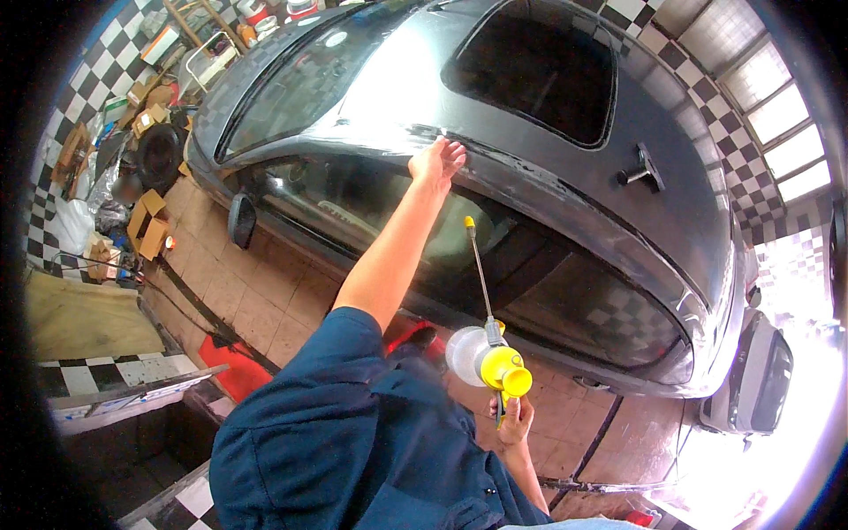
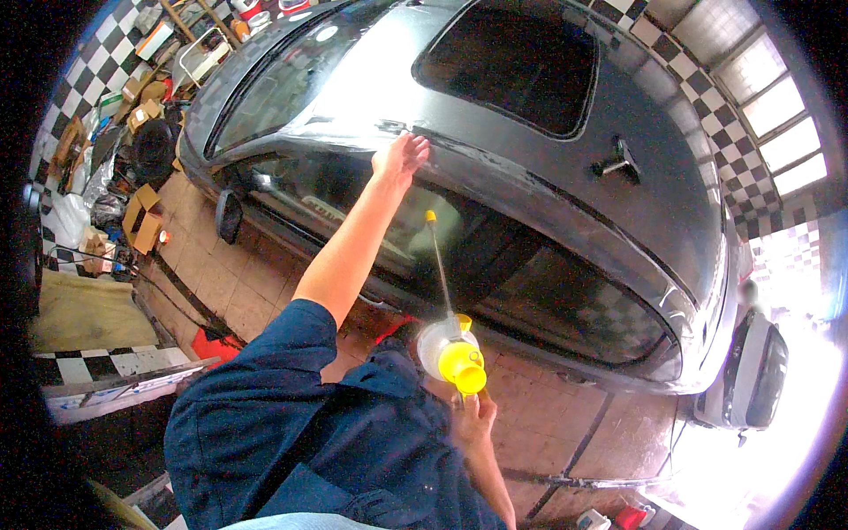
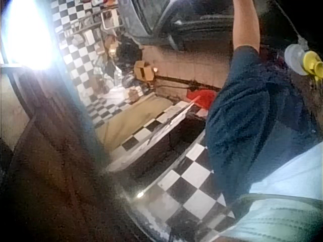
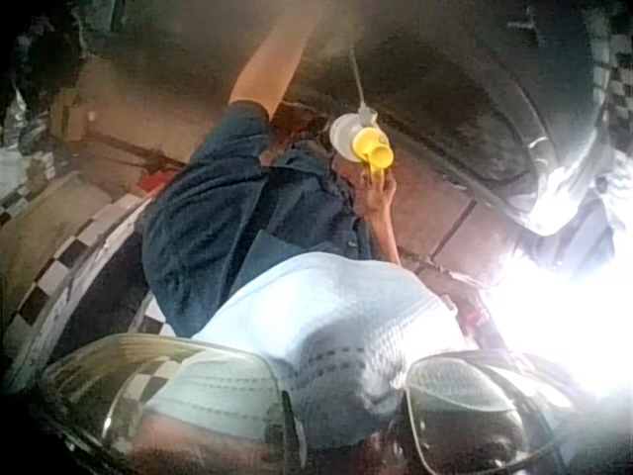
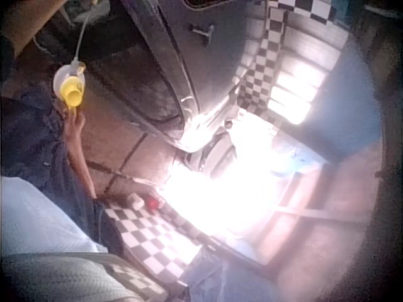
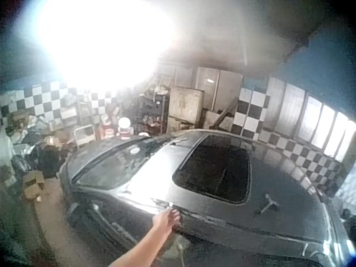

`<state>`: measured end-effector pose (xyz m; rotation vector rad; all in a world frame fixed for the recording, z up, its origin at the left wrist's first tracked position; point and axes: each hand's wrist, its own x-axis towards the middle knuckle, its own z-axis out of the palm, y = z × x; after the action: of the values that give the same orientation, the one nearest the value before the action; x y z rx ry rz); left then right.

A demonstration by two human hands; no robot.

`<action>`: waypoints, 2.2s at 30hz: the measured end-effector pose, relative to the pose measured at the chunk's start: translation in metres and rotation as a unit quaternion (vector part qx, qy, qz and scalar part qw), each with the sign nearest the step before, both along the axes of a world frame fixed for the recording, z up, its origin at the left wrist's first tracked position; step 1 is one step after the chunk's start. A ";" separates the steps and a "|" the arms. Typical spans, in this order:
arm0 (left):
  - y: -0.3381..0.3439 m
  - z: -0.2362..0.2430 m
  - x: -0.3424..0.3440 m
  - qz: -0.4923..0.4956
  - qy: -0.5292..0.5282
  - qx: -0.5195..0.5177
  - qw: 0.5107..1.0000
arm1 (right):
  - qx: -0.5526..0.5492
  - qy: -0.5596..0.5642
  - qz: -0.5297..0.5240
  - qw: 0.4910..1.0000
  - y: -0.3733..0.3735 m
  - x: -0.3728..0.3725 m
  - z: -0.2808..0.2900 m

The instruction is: The person applies a tint film to the rear side window of a car. They use a squeegee to smooth the film, spray liquid from a bottle to adjust the film, and press the edges by hand to adhere it to the window.

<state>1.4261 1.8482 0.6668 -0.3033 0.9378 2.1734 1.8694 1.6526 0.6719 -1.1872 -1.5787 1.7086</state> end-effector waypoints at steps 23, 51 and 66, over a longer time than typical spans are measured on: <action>-0.041 -0.021 0.038 -0.016 0.124 -0.153 0.980 | -0.089 0.010 -0.110 0.990 -0.005 0.049 0.008; 0.021 0.040 -0.003 -0.081 0.837 -0.369 0.395 | -0.047 -0.051 -0.145 0.987 -0.016 0.084 0.025; 0.096 0.009 -0.057 -0.176 0.821 -0.435 0.324 | -0.055 -0.065 -0.159 0.984 -0.023 0.082 0.035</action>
<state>1.3692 1.9441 0.6759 1.8616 2.6884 0.4906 1.9511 1.6300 0.7065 -1.5422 -1.2934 1.5507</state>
